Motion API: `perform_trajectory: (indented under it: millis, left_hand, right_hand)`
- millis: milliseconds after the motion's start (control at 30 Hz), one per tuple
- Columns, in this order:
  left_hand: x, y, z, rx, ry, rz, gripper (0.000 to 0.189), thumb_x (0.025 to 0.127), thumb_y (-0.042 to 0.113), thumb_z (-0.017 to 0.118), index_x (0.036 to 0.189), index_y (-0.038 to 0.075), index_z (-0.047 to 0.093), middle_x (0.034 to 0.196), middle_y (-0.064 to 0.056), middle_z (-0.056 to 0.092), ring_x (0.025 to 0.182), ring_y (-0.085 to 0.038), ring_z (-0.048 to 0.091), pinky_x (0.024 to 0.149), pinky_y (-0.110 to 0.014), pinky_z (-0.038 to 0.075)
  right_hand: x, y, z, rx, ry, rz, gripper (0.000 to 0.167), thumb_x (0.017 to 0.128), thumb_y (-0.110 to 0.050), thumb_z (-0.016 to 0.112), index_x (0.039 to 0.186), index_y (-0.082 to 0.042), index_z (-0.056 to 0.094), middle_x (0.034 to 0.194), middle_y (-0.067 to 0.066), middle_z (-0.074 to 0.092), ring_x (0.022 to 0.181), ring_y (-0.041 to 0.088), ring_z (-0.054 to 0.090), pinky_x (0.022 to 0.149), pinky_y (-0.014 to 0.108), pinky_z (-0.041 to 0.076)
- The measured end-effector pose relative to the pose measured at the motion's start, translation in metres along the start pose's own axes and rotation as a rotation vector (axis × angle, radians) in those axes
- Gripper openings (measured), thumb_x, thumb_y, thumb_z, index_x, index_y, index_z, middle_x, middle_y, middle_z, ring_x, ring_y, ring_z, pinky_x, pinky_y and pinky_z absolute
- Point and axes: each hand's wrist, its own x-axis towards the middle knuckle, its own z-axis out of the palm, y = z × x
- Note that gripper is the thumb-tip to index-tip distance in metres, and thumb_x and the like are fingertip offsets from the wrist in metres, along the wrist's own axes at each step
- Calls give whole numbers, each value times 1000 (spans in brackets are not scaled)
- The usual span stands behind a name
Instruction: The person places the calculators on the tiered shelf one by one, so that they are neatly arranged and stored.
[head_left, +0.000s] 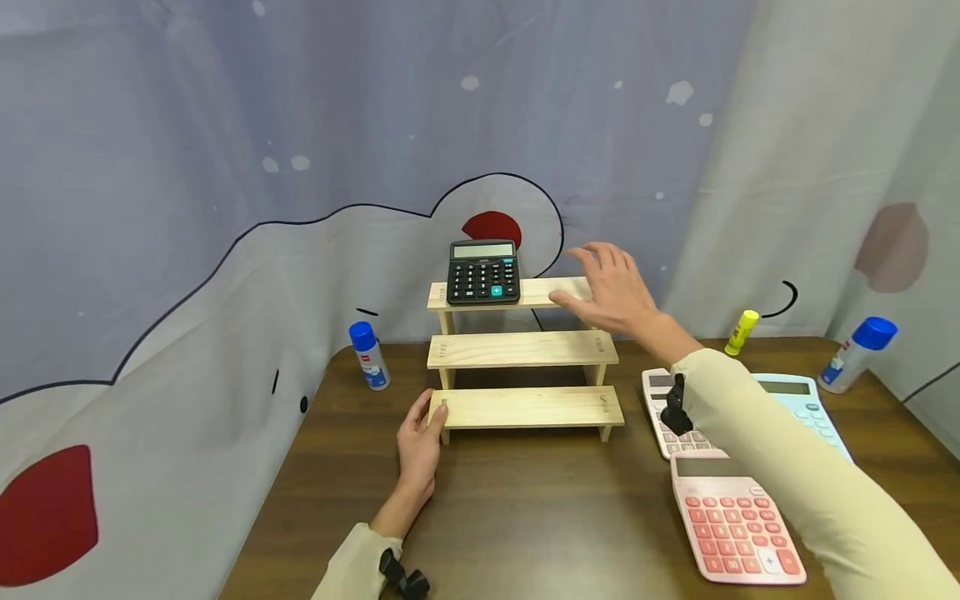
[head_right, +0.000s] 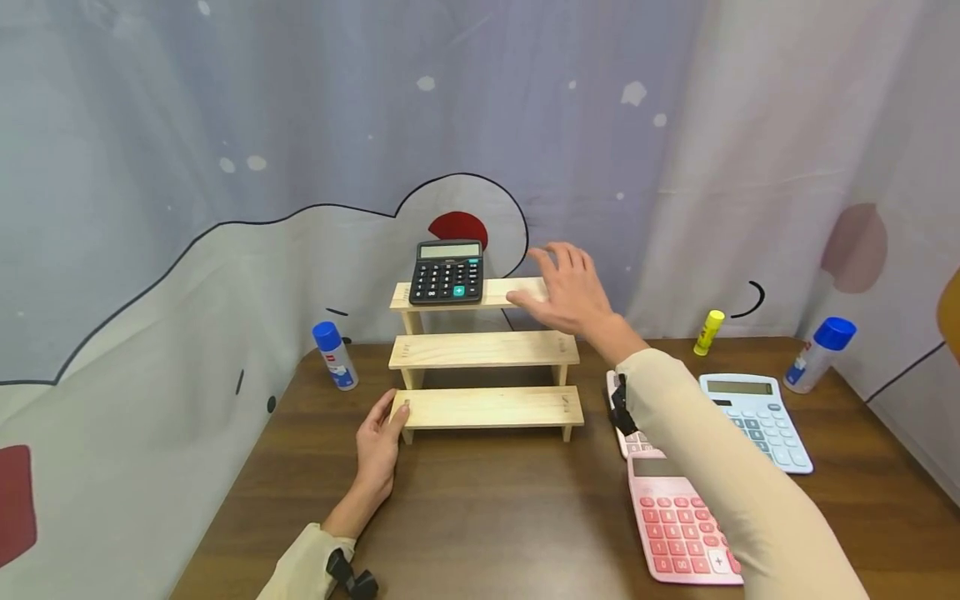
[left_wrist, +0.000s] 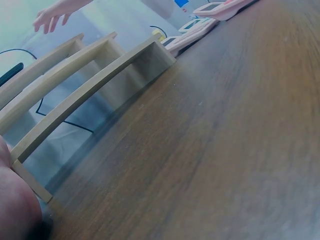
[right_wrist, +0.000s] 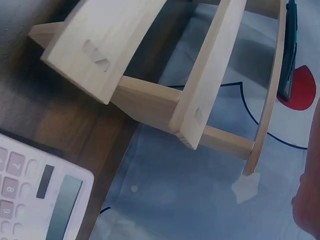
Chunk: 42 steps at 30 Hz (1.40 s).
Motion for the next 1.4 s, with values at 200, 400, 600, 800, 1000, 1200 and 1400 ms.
perform_trajectory:
  millis: [200,400,600,800,1000,1200,1400]
  left_hand:
    - [0,-1,0,7,-1,5,55,99,15,63,149,1,43,150,-20,47,138,-29,47,91,-12,49]
    - [1,-1,-1,7,3,0,55,99,15,63,149,1,43,150,-20,47,138,-28,47,91,-12,48]
    - [0,0,-1,13,8,-1,55,99,15,63,149,1,43,149,-21,48,137,-28,48,90,-11,48]
    - [-1,1,-1,17,0,-1,55,100,15,62,149,2,42,149,-20,48,137,-28,48,90,-12,49]
    - [0,-1,0,25,-6,-10,55,100,18,62,150,4,43,148,-20,49,136,-27,50,90,-13,49]
    - [1,0,1,23,-3,-15,56,100,17,63,150,2,43,148,-21,49,135,-27,50,90,-13,49]
    - [0,-1,1,21,14,-16,55,100,15,62,149,2,43,148,-21,49,136,-28,49,90,-12,49]
  right_hand:
    - [-15,3,0,10,3,89,84,90,-65,54,150,-9,36,150,25,36,142,45,30,116,61,21]
    - [-31,6,3,10,24,164,86,89,-69,54,151,-12,34,149,25,36,139,46,31,114,63,22]
    - [-44,7,-2,-4,45,256,93,87,-73,54,150,-8,33,145,29,36,135,48,32,111,64,24]
    - [-59,2,-8,-56,12,364,107,83,-81,51,151,-1,29,148,34,33,136,53,30,106,69,26]
    - [-76,-3,-14,-70,-55,436,118,81,-87,46,154,3,22,149,38,30,136,56,28,102,72,26]
    - [-97,1,-16,-96,-61,469,120,81,-86,46,154,6,21,148,40,29,135,58,27,98,75,26]
    - [-130,9,-11,-116,-49,477,122,79,-86,50,149,12,25,146,43,30,132,60,29,95,76,26]
